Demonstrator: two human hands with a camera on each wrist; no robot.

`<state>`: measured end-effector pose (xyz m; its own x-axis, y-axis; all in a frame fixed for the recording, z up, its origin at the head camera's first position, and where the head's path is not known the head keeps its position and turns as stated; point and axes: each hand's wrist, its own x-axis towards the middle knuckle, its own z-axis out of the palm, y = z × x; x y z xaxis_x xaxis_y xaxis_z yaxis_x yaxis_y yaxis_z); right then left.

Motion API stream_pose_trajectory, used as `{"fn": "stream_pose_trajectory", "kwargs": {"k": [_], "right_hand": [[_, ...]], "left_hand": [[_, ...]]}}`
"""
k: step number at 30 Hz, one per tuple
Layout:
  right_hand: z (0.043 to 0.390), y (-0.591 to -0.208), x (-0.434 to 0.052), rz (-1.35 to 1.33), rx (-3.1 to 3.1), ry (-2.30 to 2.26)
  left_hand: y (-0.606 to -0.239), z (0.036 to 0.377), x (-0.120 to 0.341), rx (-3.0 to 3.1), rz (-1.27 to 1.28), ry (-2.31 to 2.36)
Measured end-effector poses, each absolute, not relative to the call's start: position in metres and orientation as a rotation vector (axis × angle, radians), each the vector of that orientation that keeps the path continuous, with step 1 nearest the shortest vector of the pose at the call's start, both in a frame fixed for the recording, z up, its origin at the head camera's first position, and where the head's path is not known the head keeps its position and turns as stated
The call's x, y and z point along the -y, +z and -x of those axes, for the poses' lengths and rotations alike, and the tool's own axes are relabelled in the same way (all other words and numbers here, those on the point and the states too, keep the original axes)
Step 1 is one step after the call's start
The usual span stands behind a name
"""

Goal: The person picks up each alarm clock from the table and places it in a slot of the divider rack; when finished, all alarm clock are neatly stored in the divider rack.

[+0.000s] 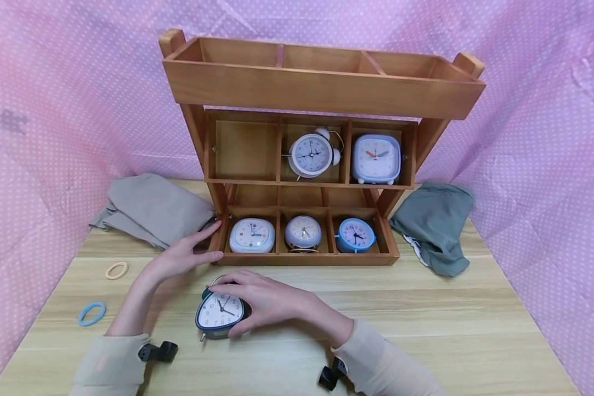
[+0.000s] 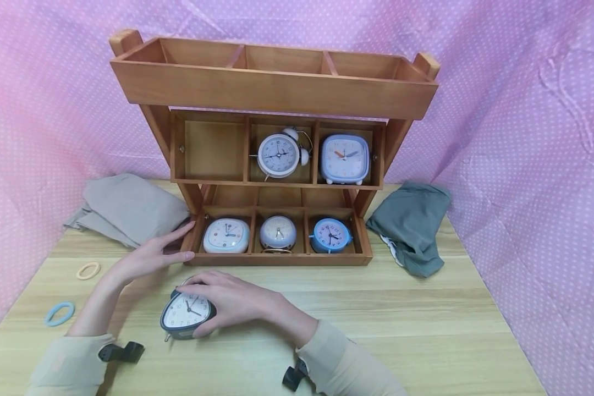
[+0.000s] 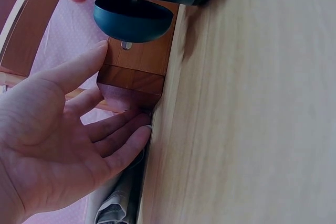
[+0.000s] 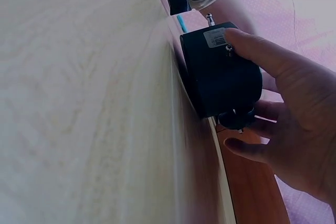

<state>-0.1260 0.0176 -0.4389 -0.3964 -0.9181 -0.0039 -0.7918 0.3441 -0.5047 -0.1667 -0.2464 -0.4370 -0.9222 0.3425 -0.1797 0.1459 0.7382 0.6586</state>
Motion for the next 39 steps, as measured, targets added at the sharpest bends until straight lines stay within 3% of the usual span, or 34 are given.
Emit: {"fn": "stream_pose_trajectory", "kwargs": {"k": [29,39], "right_hand": [[0.122,-0.433,-0.018,1.544,-2.396,-0.617],[0.134,-0.392,-0.030,1.655,-2.555,-0.677]], "left_hand": [[-0.439,0.166,0.246,-2.643,-0.369,0.987],[-0.438,0.165,0.246,-2.644,-0.380,1.001]]}}
